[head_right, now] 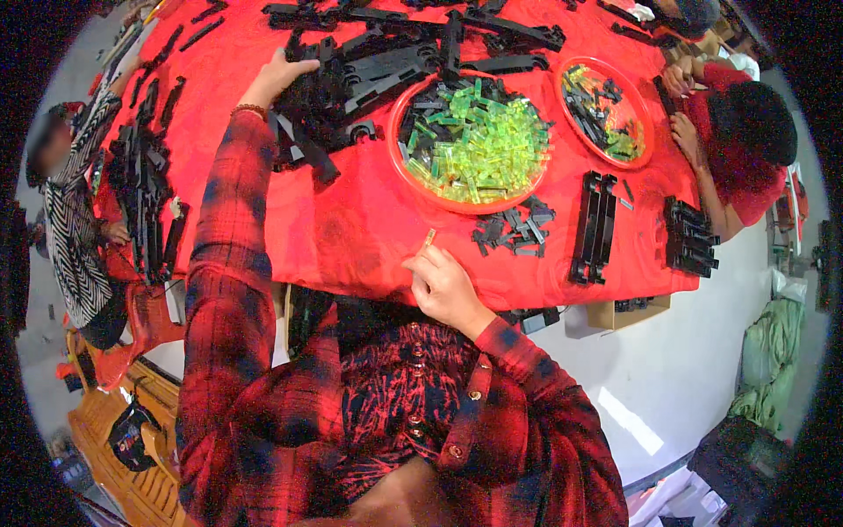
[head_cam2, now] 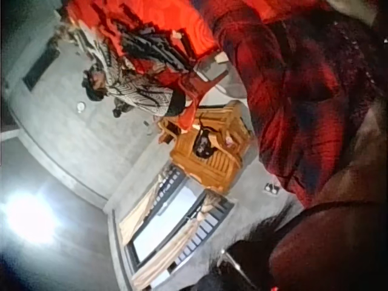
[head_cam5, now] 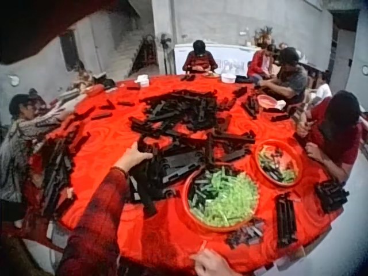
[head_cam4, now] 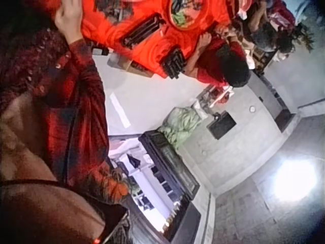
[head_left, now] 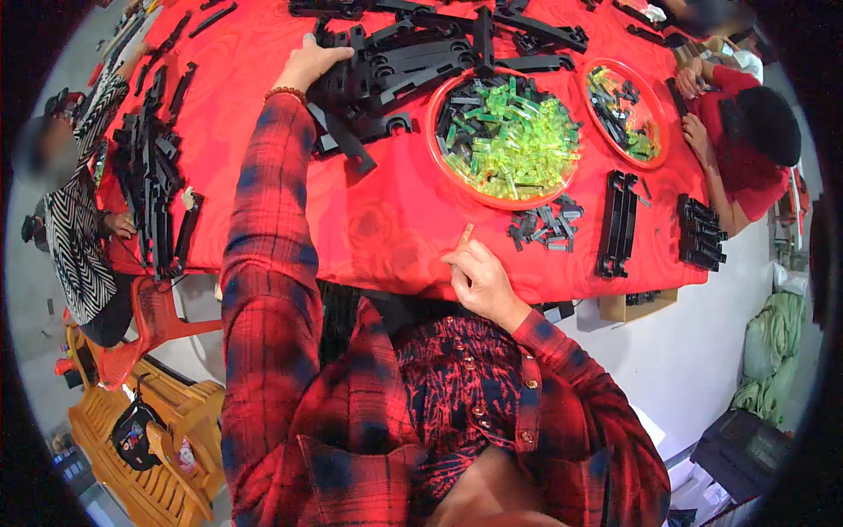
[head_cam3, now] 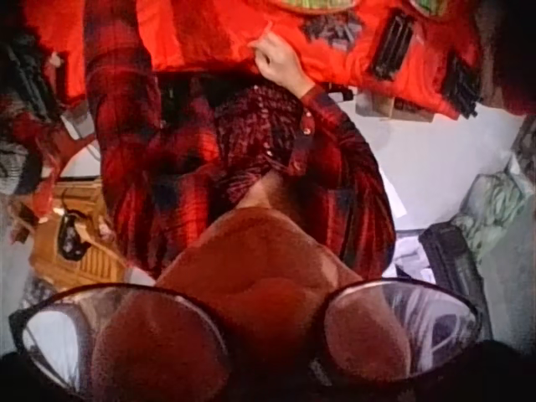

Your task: The person assembles plastic components by hand, attaching green plastic components and black plastic fasteners to a plastic chassis.

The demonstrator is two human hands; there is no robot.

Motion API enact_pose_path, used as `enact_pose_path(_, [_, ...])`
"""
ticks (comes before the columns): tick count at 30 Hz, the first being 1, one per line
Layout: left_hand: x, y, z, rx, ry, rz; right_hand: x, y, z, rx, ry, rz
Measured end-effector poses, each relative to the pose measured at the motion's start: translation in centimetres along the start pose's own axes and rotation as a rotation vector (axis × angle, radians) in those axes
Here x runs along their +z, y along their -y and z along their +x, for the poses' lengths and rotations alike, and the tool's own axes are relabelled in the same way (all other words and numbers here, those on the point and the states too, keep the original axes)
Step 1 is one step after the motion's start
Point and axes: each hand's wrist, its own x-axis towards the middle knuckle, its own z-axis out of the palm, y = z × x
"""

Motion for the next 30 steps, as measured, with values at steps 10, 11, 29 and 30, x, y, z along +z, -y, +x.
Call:
enact_pose_path(10, [1.4,-0.5,-3.2,-0.157,0.056,-0.043,-0.1,-0.3,0.0,0.056,0.040,0.031])
enact_pose_path(11, [1.5,-0.3,-3.8,-0.164,0.064,-0.042,-0.1,-0.2,0.0,0.047,0.041,0.043])
enact_pose_path(29, [3.3,4.0,-5.0,-0.312,-0.045,-0.289,-0.4,-0.3,2.8,0.024,0.064,-0.164])
enact_pose_path(30, [3.0,4.3,-5.0,-0.354,-0.027,-0.412,-0.4,-0.8,3.2,0.004,0.014,-0.132])
